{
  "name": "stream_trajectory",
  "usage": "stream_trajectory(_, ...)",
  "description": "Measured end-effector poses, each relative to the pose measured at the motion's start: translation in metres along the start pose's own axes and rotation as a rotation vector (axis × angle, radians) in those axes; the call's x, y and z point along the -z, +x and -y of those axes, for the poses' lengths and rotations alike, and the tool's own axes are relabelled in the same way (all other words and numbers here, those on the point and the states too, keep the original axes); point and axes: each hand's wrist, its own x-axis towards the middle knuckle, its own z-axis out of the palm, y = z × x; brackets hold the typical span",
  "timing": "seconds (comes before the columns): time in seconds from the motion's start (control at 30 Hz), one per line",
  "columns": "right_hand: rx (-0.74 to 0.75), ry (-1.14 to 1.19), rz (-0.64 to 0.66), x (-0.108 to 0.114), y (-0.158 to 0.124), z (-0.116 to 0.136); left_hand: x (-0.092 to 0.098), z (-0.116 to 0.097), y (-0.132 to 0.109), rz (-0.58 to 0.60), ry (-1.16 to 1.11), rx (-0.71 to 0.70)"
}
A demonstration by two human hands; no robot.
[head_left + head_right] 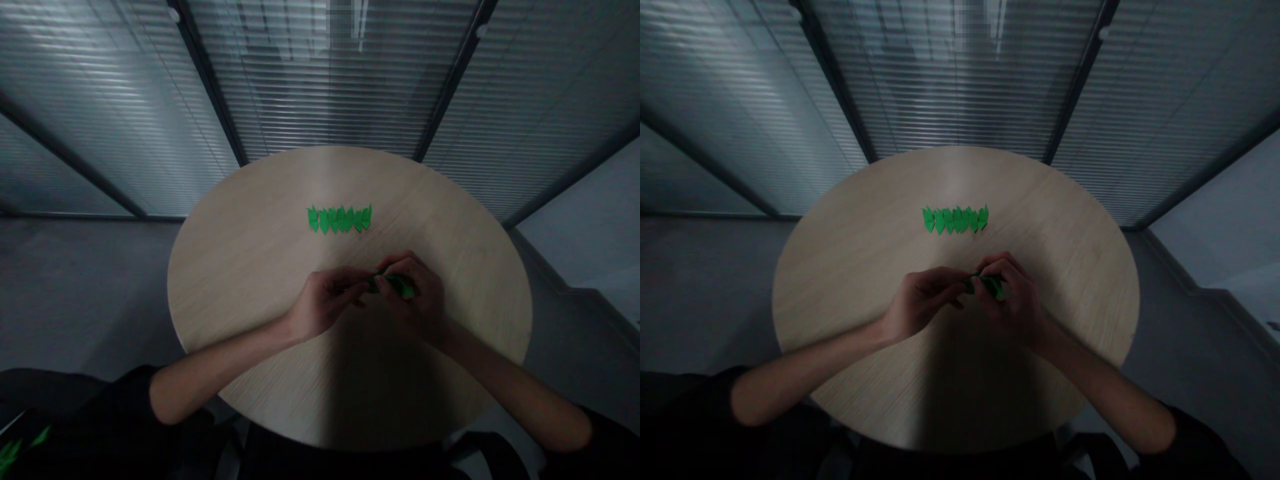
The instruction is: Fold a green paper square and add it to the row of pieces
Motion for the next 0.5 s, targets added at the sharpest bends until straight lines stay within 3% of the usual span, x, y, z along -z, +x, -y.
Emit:
stream_trajectory(0.23, -0.023, 0.025, 0.001, -0.001, 0.0, 0.0002, 0.0014, 0.0002, -0.0008, 0.018, 0.024, -0.006)
stream_trajectory(0.5, -0.005, 0.034, 0.041, 0.0021, 0.0006, -0.003, 0.0019, 0.0014, 0.0011, -0.044, 0.001, -0.005)
